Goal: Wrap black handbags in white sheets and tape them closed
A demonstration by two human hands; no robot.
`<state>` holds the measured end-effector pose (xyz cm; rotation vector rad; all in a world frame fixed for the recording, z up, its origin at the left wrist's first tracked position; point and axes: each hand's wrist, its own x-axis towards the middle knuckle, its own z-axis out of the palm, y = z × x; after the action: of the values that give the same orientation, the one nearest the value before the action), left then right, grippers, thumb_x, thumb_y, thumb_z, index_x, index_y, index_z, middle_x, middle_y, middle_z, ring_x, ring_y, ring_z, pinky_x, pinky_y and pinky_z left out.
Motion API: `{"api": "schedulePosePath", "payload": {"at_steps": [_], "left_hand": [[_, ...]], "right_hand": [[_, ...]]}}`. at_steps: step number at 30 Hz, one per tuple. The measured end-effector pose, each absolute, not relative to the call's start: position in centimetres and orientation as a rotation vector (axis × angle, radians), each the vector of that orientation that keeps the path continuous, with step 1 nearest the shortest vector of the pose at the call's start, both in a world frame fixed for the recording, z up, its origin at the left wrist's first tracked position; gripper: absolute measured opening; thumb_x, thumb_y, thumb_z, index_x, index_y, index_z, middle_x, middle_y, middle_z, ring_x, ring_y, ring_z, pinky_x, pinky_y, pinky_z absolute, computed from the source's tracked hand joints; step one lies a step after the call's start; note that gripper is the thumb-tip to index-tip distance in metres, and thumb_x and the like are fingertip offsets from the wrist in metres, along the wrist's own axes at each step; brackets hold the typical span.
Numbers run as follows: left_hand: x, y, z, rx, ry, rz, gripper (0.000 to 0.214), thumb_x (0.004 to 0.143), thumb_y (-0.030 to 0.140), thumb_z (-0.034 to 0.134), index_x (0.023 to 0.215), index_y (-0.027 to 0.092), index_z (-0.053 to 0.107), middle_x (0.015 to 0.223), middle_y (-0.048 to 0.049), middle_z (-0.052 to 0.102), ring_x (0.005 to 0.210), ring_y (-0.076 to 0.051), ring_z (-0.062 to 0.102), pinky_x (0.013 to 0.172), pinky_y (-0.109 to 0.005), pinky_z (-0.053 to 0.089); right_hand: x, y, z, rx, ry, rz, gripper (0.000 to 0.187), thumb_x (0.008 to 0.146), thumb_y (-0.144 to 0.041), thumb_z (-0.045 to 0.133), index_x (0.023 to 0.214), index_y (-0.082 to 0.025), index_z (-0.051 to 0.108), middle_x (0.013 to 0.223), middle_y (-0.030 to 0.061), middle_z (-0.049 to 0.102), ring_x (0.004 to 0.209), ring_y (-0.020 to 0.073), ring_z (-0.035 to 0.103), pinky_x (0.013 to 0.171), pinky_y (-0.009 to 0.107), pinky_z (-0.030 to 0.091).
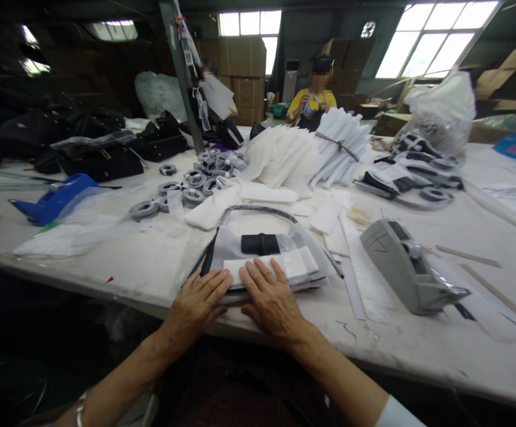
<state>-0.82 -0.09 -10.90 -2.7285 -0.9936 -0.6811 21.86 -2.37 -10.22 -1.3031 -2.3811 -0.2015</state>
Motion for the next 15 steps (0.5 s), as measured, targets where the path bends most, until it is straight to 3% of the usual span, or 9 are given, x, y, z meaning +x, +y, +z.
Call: {"api": "schedulePosePath", "payload": {"at_steps": [6,11,15], "left_hand": [[-0.5,1.5,-10.2,-2.832,-1.116,-0.779,0.049,0.08,0.014,0.068,0.127,0.024,0.054,0.123,-0.0061,0.065,0.112,-0.023,0.06,0.101,-0.045,0.045],[0.6,1.9,-10.4,-2.706,-1.229,-0.905,0.031,0.083,0.005,0.052,0.107,0.023,0.063,0.101,-0.0035,0.068,0.092,-0.021,0.061,0.083,-0.038,0.05],[0.8,1.7,-11.4,-2.6,-1.072,-1.009,0.025,0.092,0.011,0.048,0.11,0.023,0.062,0.104,-0.004,0.069,0.095,-0.02,0.061,0.088,-0.039,0.048]], "right_hand": [[21.6,-2.0,-10.4,-1.318,-2.339,-0.206,0.057,0.084,-0.025,0.07,0.137,-0.016,0.051,0.138,0.014,0.057,0.131,0.0321,0.047,0.111,0.059,0.032],[21.6,-2.0,-10.4,-1.336,-2.306,-0.209,0.047,0.09,-0.018,0.06,0.136,-0.015,0.051,0.139,0.0129,0.057,0.131,0.0311,0.048,0.112,0.057,0.031],[21.7,-2.1,-10.8,-1.302,-2.293,-0.254,0.041,0.094,-0.01,0.045,0.135,-0.016,0.052,0.137,0.0109,0.058,0.131,0.0283,0.047,0.112,0.054,0.029]]}}
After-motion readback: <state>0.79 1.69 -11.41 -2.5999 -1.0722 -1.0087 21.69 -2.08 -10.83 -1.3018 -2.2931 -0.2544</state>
